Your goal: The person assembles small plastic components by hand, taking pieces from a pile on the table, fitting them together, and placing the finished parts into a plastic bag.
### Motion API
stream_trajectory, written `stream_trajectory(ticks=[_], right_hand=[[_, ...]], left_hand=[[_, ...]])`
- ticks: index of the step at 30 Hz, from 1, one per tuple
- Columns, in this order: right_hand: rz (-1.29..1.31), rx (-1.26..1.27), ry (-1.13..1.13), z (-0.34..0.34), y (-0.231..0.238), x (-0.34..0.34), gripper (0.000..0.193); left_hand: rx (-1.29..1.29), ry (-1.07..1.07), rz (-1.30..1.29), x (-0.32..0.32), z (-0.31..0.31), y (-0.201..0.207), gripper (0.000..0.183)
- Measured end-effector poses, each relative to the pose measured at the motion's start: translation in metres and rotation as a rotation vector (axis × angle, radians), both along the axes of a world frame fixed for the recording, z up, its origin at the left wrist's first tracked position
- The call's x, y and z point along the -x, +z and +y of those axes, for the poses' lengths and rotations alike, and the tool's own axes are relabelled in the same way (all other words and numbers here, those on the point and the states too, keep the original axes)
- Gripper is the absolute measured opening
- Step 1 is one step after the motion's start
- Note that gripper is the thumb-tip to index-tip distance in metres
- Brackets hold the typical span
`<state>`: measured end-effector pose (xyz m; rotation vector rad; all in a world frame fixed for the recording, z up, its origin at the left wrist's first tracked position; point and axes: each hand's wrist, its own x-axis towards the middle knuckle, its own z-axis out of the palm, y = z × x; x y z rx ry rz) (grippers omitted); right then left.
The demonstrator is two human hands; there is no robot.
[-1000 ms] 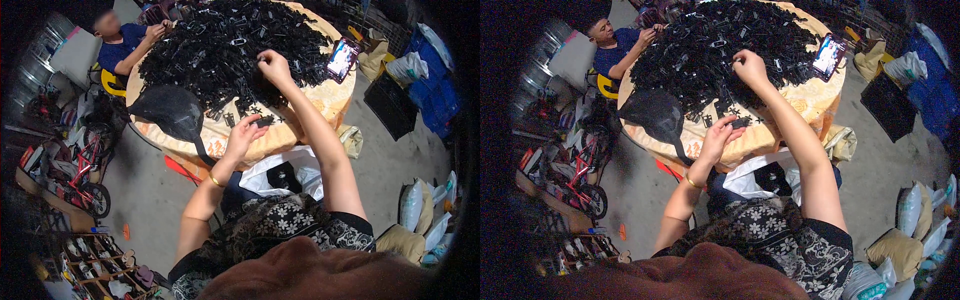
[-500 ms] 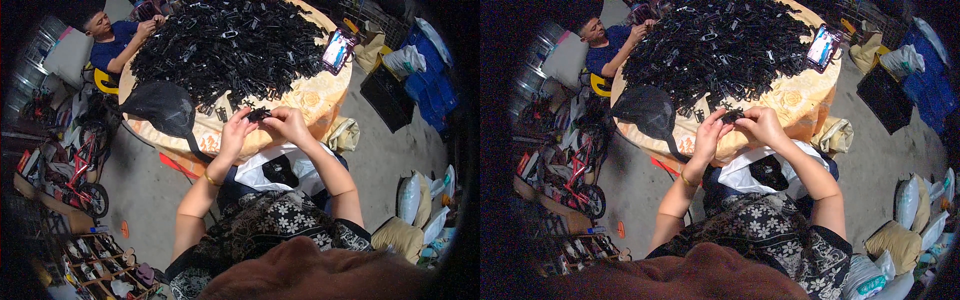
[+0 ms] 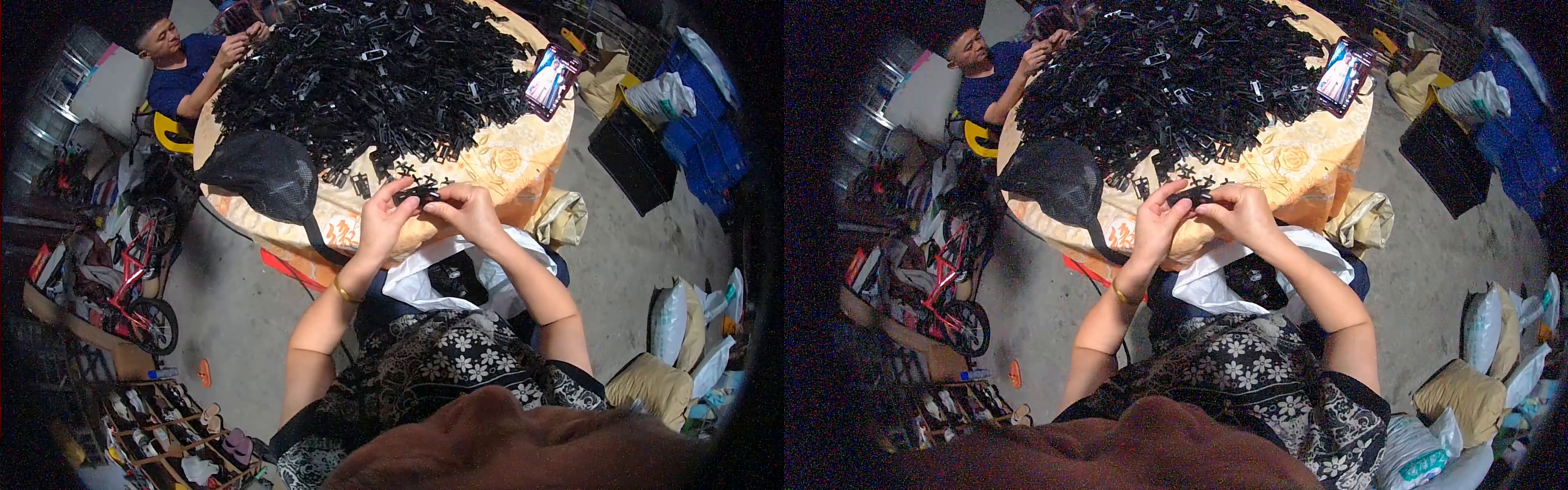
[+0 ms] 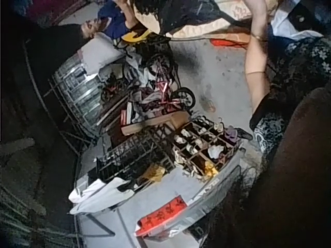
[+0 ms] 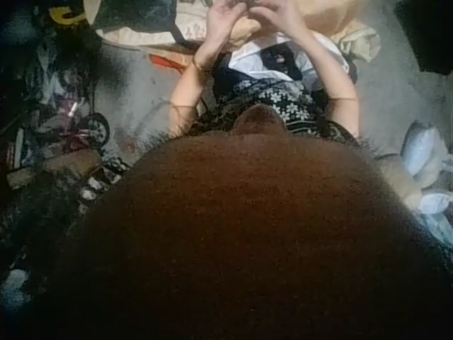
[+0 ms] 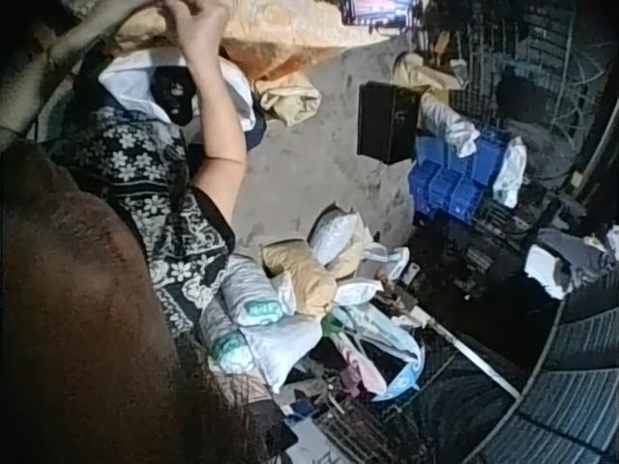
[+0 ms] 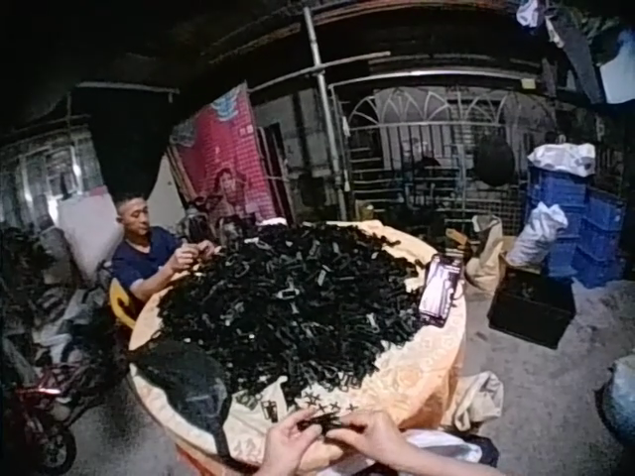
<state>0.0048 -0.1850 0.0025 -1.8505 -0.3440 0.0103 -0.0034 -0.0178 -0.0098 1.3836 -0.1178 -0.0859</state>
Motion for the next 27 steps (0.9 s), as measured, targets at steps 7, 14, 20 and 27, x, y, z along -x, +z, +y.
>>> stream_trajectory(ticks=[7, 14, 20, 27], right_hand=[[0.079, -0.187, 0.094, -0.018, 0.003, 0.006, 0.025], [0.152, -0.157, 0.078, -0.037, -0.009, 0.014, 0.020], [-0.047, 0.274, 0.252, -0.064, 0.020, 0.013, 0.026], [-0.393, 0.520, -0.383, -0.028, 0.011, -0.037, 0.033]], left_hand=[[-0.022, -0.082, -0.092, 0.007, -0.003, 0.001, 0.040], [-0.096, -0.229, 0.013, 0.017, -0.011, 0.011, 0.037], [-1.056, 0.380, -0.530, -0.024, 0.022, 0.042, 0.024], [-1.518, 0.337, -0.385, -0.067, 0.022, 0.040, 0.044]])
